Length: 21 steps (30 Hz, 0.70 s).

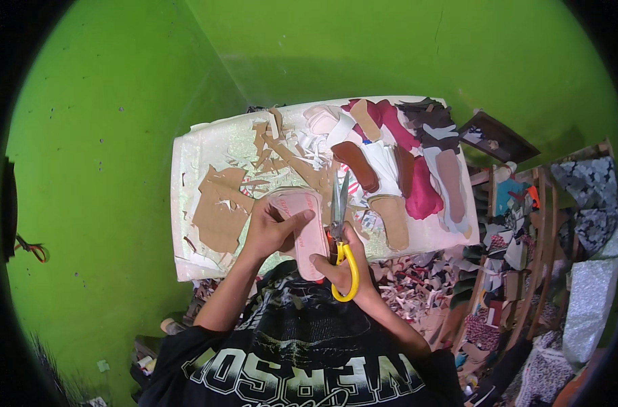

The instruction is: The person is using scissors to cut out shoe components following a pattern on fabric or leather material.

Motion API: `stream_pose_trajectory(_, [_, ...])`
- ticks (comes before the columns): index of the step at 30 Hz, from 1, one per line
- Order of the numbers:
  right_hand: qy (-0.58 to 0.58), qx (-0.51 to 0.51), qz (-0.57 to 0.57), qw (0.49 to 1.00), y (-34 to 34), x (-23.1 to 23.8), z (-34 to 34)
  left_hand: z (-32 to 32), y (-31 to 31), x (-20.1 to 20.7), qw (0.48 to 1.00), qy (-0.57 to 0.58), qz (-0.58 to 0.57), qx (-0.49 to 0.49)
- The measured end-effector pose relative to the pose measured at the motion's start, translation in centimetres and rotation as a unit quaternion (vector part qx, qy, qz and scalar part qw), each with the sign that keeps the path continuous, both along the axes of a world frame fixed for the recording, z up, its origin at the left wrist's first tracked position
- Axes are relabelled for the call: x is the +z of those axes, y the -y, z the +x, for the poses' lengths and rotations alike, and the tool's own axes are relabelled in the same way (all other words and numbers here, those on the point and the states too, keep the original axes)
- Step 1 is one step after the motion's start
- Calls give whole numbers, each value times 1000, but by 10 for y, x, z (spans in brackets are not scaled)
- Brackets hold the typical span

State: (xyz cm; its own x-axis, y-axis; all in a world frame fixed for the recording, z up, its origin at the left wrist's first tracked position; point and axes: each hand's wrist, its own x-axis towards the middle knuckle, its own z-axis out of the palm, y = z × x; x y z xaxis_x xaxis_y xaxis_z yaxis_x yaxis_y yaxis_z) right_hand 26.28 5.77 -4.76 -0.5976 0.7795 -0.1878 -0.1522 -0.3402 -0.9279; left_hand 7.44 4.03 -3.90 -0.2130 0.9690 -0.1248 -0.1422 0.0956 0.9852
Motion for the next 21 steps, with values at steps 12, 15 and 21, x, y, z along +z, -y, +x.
stream_pose_trajectory(12, [64,-294,156,941,-9,-7,8,-11,19,8,997,-15,-18,72])
stream_pose_trajectory(15, [89,-299,182,933,-12,-12,12,-11,21,13,999,7,-23,48])
stream_pose_trajectory(21, [55,-317,163,933,-19,-2,13,-15,22,16,997,20,-72,-34])
